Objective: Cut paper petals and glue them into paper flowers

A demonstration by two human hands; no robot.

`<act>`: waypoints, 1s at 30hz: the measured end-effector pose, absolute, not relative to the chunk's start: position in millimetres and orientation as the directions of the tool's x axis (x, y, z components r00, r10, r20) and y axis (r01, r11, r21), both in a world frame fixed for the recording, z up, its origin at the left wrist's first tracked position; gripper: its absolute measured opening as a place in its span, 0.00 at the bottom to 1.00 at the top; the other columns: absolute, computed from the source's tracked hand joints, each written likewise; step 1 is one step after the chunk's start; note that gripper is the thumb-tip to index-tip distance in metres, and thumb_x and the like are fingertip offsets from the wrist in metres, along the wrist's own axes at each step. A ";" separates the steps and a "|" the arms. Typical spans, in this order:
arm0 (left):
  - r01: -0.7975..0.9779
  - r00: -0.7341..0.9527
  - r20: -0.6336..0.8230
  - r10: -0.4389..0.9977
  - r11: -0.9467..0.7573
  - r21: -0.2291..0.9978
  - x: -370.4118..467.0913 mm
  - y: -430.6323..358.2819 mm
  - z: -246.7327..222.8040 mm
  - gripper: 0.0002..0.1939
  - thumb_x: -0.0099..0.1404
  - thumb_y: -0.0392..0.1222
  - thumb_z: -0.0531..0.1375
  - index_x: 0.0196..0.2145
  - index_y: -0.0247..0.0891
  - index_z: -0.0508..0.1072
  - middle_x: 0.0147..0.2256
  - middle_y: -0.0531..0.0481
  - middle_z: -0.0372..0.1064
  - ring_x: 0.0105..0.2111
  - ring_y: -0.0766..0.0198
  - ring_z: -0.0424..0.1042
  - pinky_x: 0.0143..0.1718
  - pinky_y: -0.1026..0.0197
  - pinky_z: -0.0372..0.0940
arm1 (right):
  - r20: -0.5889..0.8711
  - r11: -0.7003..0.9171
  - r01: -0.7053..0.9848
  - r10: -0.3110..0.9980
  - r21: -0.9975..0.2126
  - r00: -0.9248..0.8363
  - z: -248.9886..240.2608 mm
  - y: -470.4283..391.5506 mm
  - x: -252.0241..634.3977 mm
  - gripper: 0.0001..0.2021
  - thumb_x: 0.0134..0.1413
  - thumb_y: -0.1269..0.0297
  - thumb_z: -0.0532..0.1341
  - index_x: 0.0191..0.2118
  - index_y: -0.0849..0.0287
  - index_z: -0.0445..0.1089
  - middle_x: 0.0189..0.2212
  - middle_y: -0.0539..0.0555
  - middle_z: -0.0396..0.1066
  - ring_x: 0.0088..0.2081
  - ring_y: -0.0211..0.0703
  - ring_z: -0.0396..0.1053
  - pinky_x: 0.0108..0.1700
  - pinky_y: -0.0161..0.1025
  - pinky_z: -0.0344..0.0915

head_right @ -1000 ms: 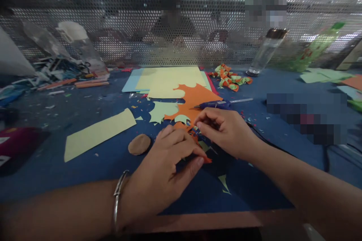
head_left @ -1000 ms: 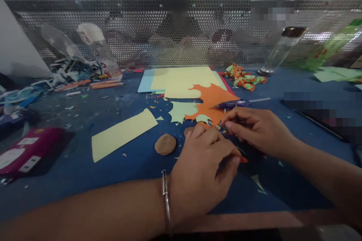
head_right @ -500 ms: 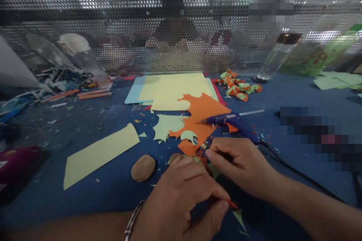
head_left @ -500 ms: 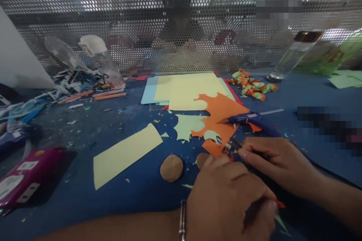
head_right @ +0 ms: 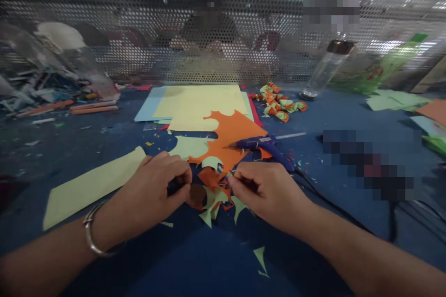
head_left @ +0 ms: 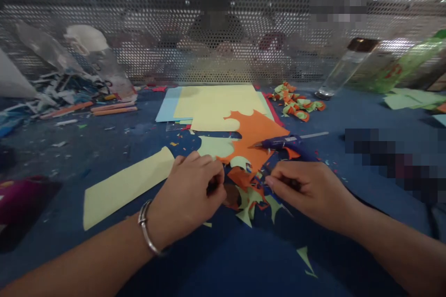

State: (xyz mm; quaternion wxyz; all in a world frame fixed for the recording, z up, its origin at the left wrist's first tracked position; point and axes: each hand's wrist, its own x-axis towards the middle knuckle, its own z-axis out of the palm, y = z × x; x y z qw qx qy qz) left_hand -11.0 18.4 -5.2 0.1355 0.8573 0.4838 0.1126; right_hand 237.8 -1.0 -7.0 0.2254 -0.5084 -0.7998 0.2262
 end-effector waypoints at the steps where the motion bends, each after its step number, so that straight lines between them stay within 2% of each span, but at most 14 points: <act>1: 0.800 0.498 0.080 0.863 -0.493 0.342 -10.4 17.0 -6.9 0.05 0.64 0.38 0.55 0.32 0.41 0.71 0.33 0.49 0.72 0.37 0.52 0.65 0.40 0.48 0.54 | 0.083 0.357 0.731 0.920 -0.582 -0.383 -6.7 1.0 239.3 0.18 0.65 0.58 0.56 0.24 0.57 0.61 0.19 0.45 0.57 0.21 0.34 0.53 0.25 0.35 0.49; 5: 0.792 0.465 0.102 0.879 -0.465 0.395 -11.6 13.2 -16.8 0.08 0.68 0.45 0.57 0.41 0.44 0.73 0.41 0.48 0.73 0.43 0.50 0.65 0.45 0.47 0.55 | -0.077 0.287 0.815 0.925 -0.503 -0.373 -4.3 6.3 240.9 0.13 0.63 0.57 0.59 0.29 0.57 0.68 0.21 0.47 0.64 0.23 0.37 0.59 0.26 0.35 0.49; 8: 0.795 0.453 0.118 0.884 -0.460 0.395 -12.5 9.8 -21.6 0.13 0.69 0.50 0.58 0.46 0.44 0.73 0.43 0.47 0.73 0.44 0.50 0.65 0.46 0.47 0.55 | -0.091 0.299 0.864 0.927 -0.405 -0.363 -1.2 4.1 237.7 0.11 0.60 0.58 0.61 0.29 0.57 0.68 0.22 0.48 0.66 0.24 0.37 0.61 0.27 0.35 0.49; 11: 0.807 0.446 0.112 0.888 -0.453 0.378 -11.0 6.2 -20.9 0.14 0.70 0.51 0.57 0.48 0.44 0.73 0.45 0.46 0.72 0.46 0.49 0.65 0.47 0.46 0.54 | -0.074 0.329 0.876 0.924 -0.352 -0.376 0.8 -0.3 234.9 0.08 0.60 0.62 0.61 0.29 0.57 0.67 0.22 0.48 0.67 0.24 0.37 0.61 0.28 0.36 0.50; 17: 0.805 0.467 0.104 0.878 -0.470 0.361 -4.9 3.9 -15.6 0.10 0.70 0.47 0.57 0.45 0.44 0.74 0.44 0.47 0.72 0.47 0.49 0.65 0.48 0.45 0.54 | -0.038 0.359 0.881 0.921 -0.309 -0.389 0.4 -5.0 233.0 0.07 0.60 0.66 0.57 0.30 0.57 0.67 0.23 0.49 0.68 0.24 0.38 0.62 0.28 0.37 0.50; 22: 0.724 0.558 0.139 0.818 -0.562 0.401 -3.1 2.9 -11.9 0.07 0.70 0.41 0.56 0.36 0.40 0.73 0.41 0.47 0.70 0.44 0.53 0.65 0.47 0.49 0.59 | -0.052 0.371 0.887 0.915 -0.276 -0.399 1.9 -6.6 232.1 0.07 0.59 0.68 0.57 0.29 0.57 0.66 0.23 0.50 0.68 0.25 0.38 0.61 0.29 0.38 0.49; 27: 0.714 0.609 0.116 0.785 -0.606 0.352 0.7 -6.7 -9.1 0.08 0.70 0.44 0.57 0.42 0.40 0.73 0.44 0.45 0.70 0.45 0.51 0.64 0.47 0.47 0.59 | -0.067 0.400 0.885 0.902 -0.240 -0.426 4.1 -6.2 231.8 0.06 0.55 0.69 0.58 0.28 0.57 0.65 0.24 0.50 0.68 0.25 0.38 0.60 0.29 0.38 0.47; 30: 0.710 0.633 0.102 0.767 -0.628 0.319 2.7 -12.3 -8.4 0.06 0.66 0.43 0.60 0.40 0.40 0.71 0.43 0.47 0.69 0.45 0.50 0.63 0.46 0.46 0.58 | -0.076 0.387 0.895 0.908 -0.222 -0.412 6.6 -8.9 230.6 0.06 0.54 0.69 0.58 0.27 0.58 0.66 0.23 0.49 0.69 0.25 0.37 0.60 0.29 0.38 0.46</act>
